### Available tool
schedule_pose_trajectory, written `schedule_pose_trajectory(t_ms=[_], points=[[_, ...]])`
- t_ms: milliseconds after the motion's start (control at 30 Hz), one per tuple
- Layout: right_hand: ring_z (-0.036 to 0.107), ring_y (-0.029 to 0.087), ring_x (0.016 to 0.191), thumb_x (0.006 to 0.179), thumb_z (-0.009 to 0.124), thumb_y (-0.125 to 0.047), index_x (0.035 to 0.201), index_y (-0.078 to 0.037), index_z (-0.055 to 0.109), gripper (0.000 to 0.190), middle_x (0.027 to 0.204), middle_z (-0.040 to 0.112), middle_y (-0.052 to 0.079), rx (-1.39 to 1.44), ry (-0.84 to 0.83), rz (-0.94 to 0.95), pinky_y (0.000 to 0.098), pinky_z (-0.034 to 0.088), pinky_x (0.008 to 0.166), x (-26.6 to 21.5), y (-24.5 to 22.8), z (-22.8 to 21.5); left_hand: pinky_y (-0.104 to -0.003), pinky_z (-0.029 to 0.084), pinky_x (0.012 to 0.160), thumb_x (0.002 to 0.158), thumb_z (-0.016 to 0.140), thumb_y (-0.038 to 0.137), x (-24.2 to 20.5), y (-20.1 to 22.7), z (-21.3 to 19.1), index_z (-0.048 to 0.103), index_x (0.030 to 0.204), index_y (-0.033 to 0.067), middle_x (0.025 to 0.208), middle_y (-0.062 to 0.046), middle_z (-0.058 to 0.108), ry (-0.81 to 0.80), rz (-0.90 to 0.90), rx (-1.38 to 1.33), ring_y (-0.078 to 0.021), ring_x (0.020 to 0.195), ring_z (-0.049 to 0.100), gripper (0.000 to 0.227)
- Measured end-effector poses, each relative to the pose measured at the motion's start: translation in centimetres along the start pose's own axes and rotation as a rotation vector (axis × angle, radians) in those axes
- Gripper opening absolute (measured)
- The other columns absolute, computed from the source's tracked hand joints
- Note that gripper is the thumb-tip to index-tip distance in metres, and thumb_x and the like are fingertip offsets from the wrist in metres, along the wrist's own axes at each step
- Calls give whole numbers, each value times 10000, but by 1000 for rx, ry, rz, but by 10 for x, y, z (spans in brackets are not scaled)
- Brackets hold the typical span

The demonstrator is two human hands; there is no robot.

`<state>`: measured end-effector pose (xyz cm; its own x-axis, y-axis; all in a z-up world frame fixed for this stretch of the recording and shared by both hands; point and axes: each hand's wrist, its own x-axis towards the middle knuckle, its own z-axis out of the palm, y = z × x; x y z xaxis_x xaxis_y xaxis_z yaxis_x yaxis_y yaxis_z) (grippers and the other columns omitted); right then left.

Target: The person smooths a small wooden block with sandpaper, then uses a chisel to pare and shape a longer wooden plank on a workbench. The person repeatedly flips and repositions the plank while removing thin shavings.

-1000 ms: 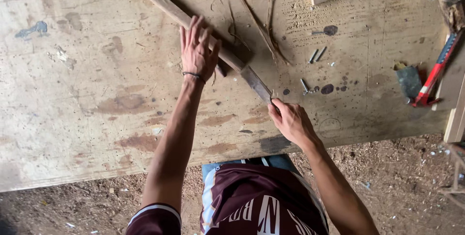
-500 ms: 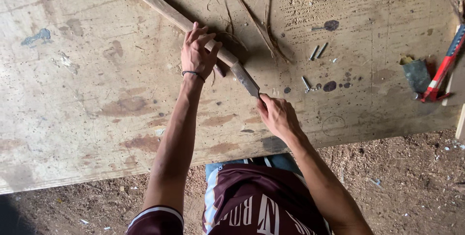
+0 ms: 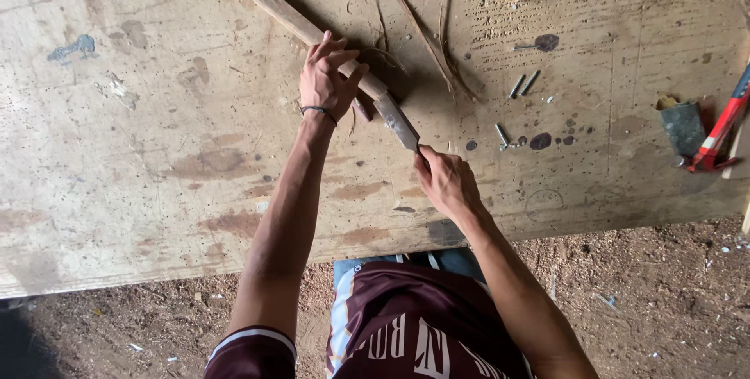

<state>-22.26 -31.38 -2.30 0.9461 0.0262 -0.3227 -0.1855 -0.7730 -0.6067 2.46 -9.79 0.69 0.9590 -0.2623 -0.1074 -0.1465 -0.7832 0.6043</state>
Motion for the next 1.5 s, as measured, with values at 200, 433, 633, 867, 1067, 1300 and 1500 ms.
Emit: schedule_pose_trajectory(t_ms=[200, 433, 633, 867, 1067, 1300, 1500], points=[[540, 182, 687, 1001, 661, -233, 1337, -59, 544, 396, 819, 614, 110, -52, 173, -165, 407, 498, 739, -7, 7, 7, -422, 550, 974, 953, 671, 238, 22, -19, -8, 761, 1146, 270, 1398, 38, 652, -201, -203, -95, -220, 1308, 612, 215], [454, 140, 545, 1106, 484, -350, 1272, -130, 615, 304, 661, 495, -18, -36, -341, 322, 414, 513, 599, 29, -54, -51, -611, 297, 1177, 634, 977, 385, 37, -43, -28, 554, 1467, 167, 1598, -247, 254, 37, 0, 308, -425, 1477, 258, 959], [393, 131, 549, 1079, 530, -355, 1263, -67, 642, 359, 618, 441, 5, -60, 8, -32, 366, 463, 650, 29, -23, -14, -660, 174, 1181, 633, 901, 625, 40, -53, -44, 295, 1576, 75, 1644, -225, 146, -166, -252, 214, -355, 1515, 187, 1249], [436, 120, 565, 1081, 524, -370, 1289, -60, 636, 389, 662, 482, -15, 10, 5, -30, 383, 464, 645, 49, -8, 21, -676, 167, 1209, 861, 732, 650, 60, -74, -55, 464, 1541, 182, 1646, -151, 311, -263, -190, 415, -328, 1537, 253, 868], [406, 146, 492, 1059, 504, -377, 1208, -89, 674, 366, 565, 465, 28, -56, -47, -8, 378, 483, 603, 79, -40, 4, -596, 257, 1183, 793, 763, 665, 69, -61, -62, 527, 1476, 199, 1613, -176, 319, -284, -256, 438, -330, 1481, 321, 859], [319, 90, 409, 1112, 443, -434, 1115, -138, 665, 370, 507, 403, -39, -162, -42, -76, 285, 345, 413, 103, -65, -12, -593, 344, 1117, 891, 698, 539, 65, -70, -58, 579, 1430, 204, 1571, -206, 380, -239, -205, 418, -349, 1393, 462, 645], [289, 69, 351, 1119, 425, -404, 1061, -111, 665, 383, 475, 377, -60, -40, -157, 6, 250, 281, 307, 123, -79, -6, -496, 496, 969, 1108, 575, 451, 78, -92, -45, 697, 1271, 125, 1320, -211, 608, -173, -277, 398, -316, 1027, 677, 384]])
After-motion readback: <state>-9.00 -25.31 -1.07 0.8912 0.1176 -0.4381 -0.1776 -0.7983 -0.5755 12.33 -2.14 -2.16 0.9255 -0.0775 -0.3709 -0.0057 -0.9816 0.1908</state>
